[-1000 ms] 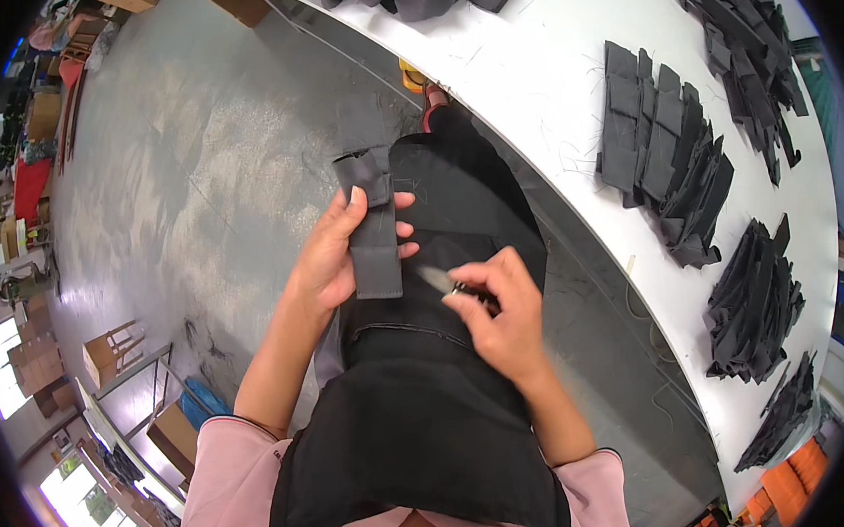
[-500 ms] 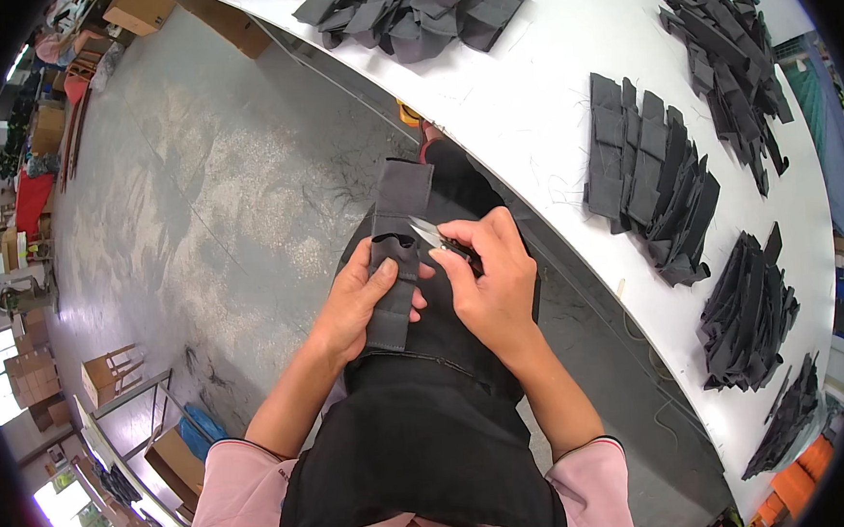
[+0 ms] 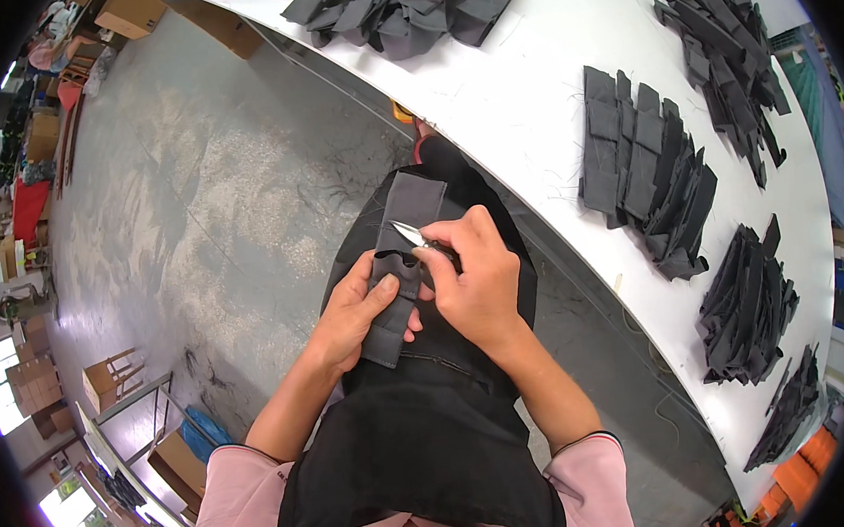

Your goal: The recorder is inspecting and trimming small black fabric strips using a small pair of snips/scissors at a factory workbench.

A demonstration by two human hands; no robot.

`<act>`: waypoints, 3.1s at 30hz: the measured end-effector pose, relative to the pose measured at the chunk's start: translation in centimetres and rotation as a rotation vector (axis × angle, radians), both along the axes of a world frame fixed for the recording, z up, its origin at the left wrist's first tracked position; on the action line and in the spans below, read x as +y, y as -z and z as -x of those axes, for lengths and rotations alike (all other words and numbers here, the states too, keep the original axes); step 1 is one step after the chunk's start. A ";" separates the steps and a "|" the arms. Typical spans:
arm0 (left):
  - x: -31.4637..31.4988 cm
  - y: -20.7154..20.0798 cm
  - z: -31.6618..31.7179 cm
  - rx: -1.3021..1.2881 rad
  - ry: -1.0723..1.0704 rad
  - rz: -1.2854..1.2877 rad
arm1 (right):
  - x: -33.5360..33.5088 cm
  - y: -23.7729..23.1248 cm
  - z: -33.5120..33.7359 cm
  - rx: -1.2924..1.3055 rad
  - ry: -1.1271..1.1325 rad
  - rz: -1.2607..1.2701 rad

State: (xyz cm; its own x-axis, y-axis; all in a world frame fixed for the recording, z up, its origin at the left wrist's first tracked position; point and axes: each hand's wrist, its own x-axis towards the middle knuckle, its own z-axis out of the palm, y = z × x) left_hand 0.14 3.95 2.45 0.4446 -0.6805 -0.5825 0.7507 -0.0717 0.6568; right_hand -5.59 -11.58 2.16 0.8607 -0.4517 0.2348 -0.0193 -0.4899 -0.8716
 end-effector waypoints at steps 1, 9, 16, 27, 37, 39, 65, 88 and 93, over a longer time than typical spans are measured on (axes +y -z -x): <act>0.0 0.1 0.0 -0.008 -0.002 0.007 | -0.1 0.3 0.2 -0.017 0.032 -0.133; -0.1 0.1 0.4 -0.039 0.014 -0.025 | 0.2 0.0 0.1 0.044 0.061 -0.083; 0.2 1.0 -0.2 0.039 0.001 0.010 | -0.7 0.6 -1.4 0.070 -0.147 -0.424; -0.1 3.8 -4.7 0.277 -0.323 0.113 | 2.3 1.5 5.8 0.255 -0.177 -0.168; -0.6 3.2 -4.1 0.290 -0.302 0.169 | 3.0 1.1 4.7 0.102 -0.257 0.129; -0.5 3.1 -4.0 0.293 -0.304 0.184 | 3.1 1.1 4.8 0.116 -0.271 0.167; -0.2 2.8 -3.5 0.269 -0.241 0.175 | 2.0 -0.1 4.5 0.085 -0.183 -0.062; -0.9 0.9 -3.2 -0.141 -0.293 -0.036 | 2.2 -0.1 5.0 0.070 -0.135 0.270; -1.1 0.7 -3.0 -0.153 -0.254 -0.022 | 2.6 -0.1 4.5 0.065 -0.137 0.343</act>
State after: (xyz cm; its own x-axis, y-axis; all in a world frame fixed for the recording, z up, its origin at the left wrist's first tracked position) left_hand 3.10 2.84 1.77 0.6829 -0.5239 -0.5091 0.6389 0.0904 0.7640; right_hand -10.12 -8.99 2.24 0.9259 -0.2358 0.2951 0.0167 -0.7550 -0.6555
